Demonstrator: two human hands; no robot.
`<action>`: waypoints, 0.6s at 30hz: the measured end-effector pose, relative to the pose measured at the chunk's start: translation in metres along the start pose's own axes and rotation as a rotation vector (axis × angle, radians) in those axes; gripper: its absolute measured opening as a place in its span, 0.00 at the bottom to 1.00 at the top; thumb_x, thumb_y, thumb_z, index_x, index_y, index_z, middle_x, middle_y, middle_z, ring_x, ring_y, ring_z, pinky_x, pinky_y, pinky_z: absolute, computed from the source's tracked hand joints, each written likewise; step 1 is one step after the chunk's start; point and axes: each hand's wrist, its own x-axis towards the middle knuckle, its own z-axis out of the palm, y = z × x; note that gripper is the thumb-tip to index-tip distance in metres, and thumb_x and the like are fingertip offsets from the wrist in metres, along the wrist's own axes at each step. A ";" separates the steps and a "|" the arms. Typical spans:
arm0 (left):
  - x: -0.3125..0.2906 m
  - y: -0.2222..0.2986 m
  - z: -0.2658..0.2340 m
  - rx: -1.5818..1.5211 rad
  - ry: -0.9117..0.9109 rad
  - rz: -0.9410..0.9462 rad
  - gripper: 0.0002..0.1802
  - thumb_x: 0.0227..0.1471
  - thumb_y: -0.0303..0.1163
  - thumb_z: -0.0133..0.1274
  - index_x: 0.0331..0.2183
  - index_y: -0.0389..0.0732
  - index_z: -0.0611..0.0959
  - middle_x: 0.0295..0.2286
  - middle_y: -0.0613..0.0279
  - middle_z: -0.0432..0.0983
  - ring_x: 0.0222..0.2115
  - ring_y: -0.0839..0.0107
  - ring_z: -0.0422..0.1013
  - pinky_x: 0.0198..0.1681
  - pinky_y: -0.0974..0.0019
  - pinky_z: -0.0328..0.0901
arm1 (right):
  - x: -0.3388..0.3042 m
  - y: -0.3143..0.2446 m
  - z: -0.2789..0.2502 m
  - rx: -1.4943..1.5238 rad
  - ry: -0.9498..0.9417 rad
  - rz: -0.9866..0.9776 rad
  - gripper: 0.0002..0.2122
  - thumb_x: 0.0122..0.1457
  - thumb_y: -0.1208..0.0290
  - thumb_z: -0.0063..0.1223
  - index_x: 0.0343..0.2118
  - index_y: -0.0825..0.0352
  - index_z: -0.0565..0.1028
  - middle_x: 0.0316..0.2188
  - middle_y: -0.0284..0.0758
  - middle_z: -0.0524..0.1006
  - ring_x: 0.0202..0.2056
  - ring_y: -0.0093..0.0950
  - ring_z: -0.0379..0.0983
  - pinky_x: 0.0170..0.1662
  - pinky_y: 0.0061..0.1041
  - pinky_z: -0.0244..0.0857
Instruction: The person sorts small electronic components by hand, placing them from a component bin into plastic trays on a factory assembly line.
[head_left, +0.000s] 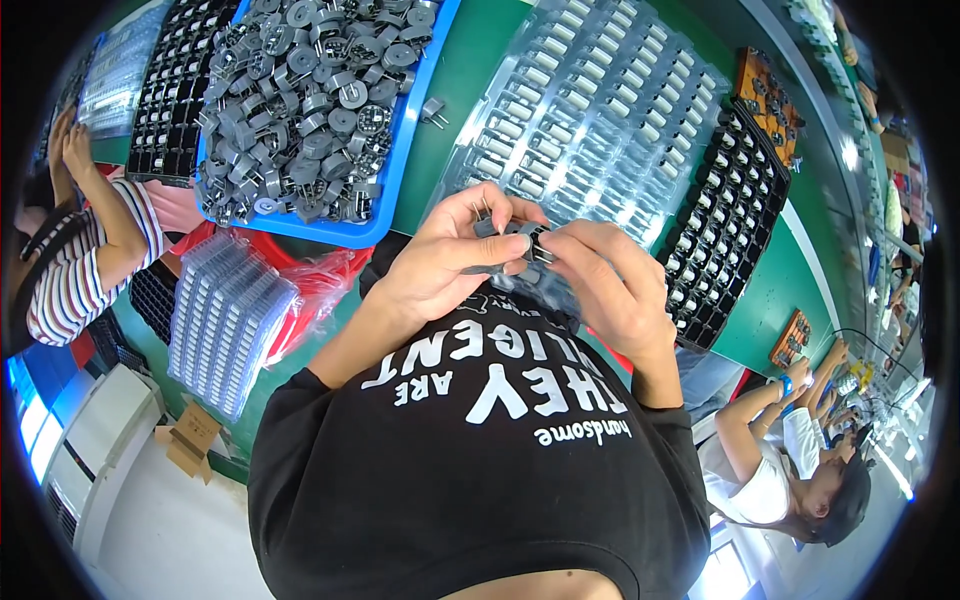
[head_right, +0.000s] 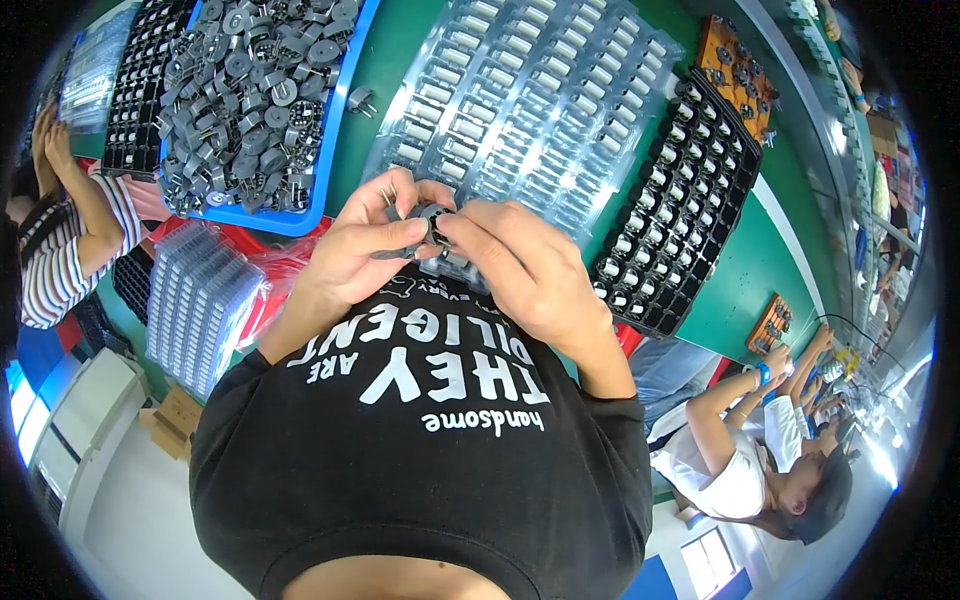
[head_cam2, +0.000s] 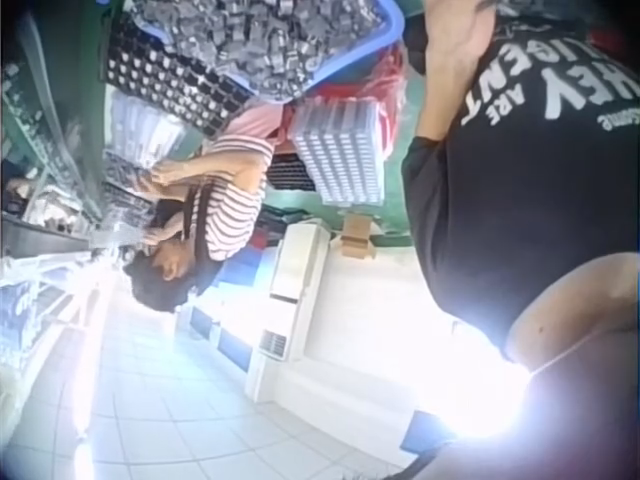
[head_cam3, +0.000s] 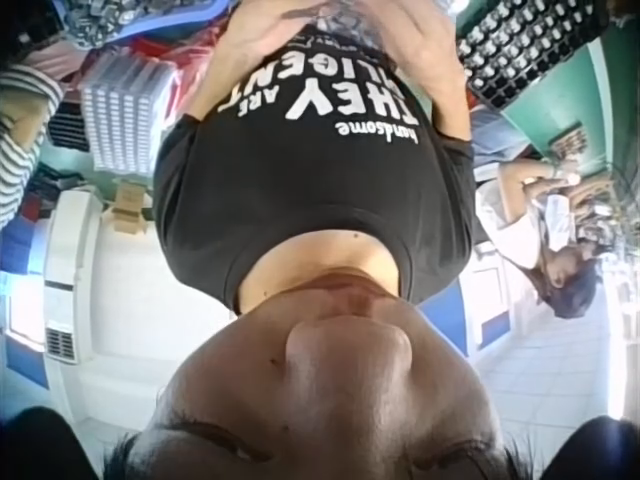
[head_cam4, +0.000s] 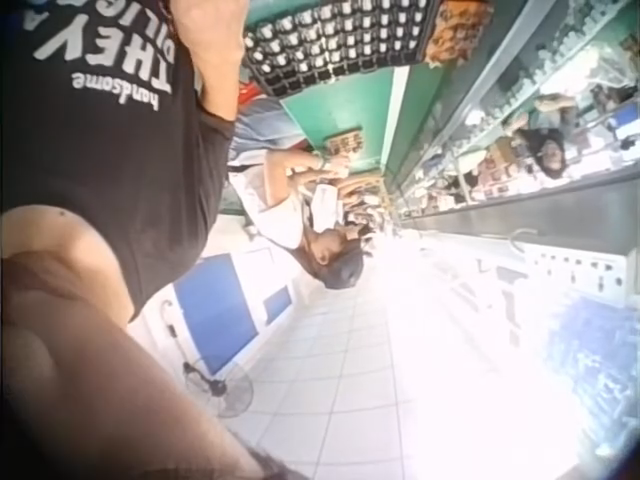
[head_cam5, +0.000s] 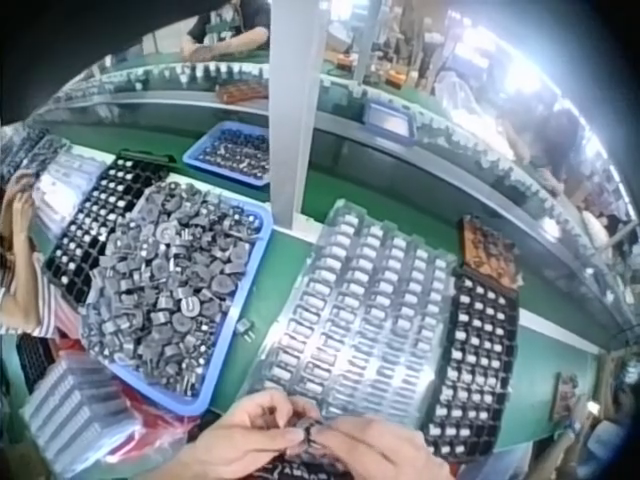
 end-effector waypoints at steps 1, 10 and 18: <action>0.000 0.000 0.001 0.003 0.007 0.002 0.13 0.53 0.20 0.58 0.30 0.44 0.70 0.46 0.54 0.70 0.45 0.67 0.71 0.44 0.64 0.69 | 0.002 -0.002 0.000 0.004 0.010 0.030 0.19 0.41 0.85 0.66 0.40 0.70 0.78 0.35 0.38 0.77 0.32 0.33 0.78 0.32 0.29 0.73; 0.007 -0.007 0.004 0.091 0.007 0.116 0.13 0.51 0.17 0.58 0.31 0.43 0.70 0.45 0.55 0.70 0.42 0.69 0.71 0.42 0.66 0.69 | -0.001 -0.003 0.000 0.061 0.044 0.166 0.18 0.44 0.85 0.66 0.41 0.70 0.78 0.37 0.40 0.78 0.34 0.33 0.78 0.34 0.28 0.73; 0.019 -0.013 0.020 0.318 0.083 0.218 0.16 0.49 0.16 0.58 0.40 0.39 0.73 0.44 0.57 0.70 0.40 0.70 0.70 0.39 0.68 0.66 | -0.016 -0.013 0.012 0.296 0.348 0.538 0.05 0.52 0.81 0.63 0.31 0.72 0.78 0.35 0.40 0.80 0.36 0.31 0.78 0.40 0.25 0.70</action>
